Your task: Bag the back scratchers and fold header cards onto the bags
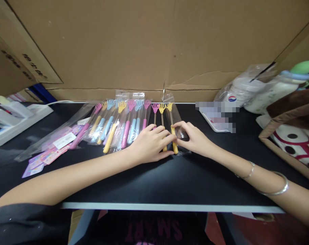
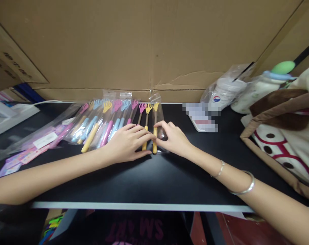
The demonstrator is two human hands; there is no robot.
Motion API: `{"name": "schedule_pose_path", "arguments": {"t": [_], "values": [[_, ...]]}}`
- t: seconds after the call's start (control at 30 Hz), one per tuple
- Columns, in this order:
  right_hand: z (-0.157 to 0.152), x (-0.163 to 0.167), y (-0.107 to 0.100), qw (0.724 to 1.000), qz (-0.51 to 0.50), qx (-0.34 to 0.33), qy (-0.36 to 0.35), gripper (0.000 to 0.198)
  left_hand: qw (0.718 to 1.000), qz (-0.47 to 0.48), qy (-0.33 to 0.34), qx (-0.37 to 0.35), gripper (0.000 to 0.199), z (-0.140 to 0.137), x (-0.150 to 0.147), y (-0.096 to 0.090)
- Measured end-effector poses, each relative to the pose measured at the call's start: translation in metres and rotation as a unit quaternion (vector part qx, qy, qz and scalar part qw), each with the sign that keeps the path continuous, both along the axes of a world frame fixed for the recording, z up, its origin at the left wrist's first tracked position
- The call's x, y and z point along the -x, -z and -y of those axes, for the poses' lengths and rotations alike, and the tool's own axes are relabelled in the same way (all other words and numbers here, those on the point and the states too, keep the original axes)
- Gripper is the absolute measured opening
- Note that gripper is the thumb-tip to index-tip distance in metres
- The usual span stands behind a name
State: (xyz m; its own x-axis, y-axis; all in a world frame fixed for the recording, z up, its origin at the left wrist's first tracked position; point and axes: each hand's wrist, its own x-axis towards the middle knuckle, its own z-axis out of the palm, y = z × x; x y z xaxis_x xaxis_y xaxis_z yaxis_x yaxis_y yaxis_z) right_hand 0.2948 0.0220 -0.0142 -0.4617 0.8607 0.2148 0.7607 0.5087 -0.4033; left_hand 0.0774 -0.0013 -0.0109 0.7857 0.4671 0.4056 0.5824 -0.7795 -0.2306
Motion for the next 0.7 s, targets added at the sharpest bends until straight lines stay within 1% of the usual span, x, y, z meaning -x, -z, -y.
{"name": "schedule_pose_path", "arguments": {"t": [0.07, 0.17, 0.27, 0.33, 0.4, 0.5, 0.6, 0.7], "values": [[0.004, 0.0, -0.003, 0.996, 0.069, -0.045, 0.021, 0.04, 1.0, 0.007, -0.001, -0.006, 0.032, 0.003, -0.001, 0.001], [0.009, -0.003, -0.007, 0.985, 0.136, -0.11, 0.009, 0.039, 0.999, 0.016, 0.01, -0.037, 0.022, 0.008, -0.003, 0.004], [0.01, -0.009, -0.008, 0.974, 0.158, -0.165, 0.001, 0.038, 0.997, 0.017, 0.033, -0.072, 0.015, 0.014, -0.005, 0.006], [0.01, -0.012, -0.008, 0.972, 0.147, -0.184, -0.013, 0.035, 0.995, 0.019, 0.046, -0.082, 0.012, 0.016, -0.005, 0.008], [0.009, -0.015, -0.009, 0.975, 0.127, -0.175, -0.051, 0.033, 0.995, 0.019, 0.053, -0.082, 0.012, 0.017, -0.005, 0.009], [0.01, -0.018, -0.01, 0.981, 0.106, -0.118, -0.113, 0.035, 0.995, 0.012, 0.061, -0.074, 0.014, 0.016, -0.004, 0.009], [0.012, -0.019, -0.011, 0.984, 0.099, -0.071, -0.127, 0.048, 0.996, 0.005, 0.061, -0.06, 0.016, 0.015, -0.003, 0.01], [0.015, -0.019, -0.013, 0.984, 0.104, -0.066, -0.126, 0.054, 0.997, 0.01, 0.061, -0.047, 0.017, 0.015, -0.002, 0.012]]}}
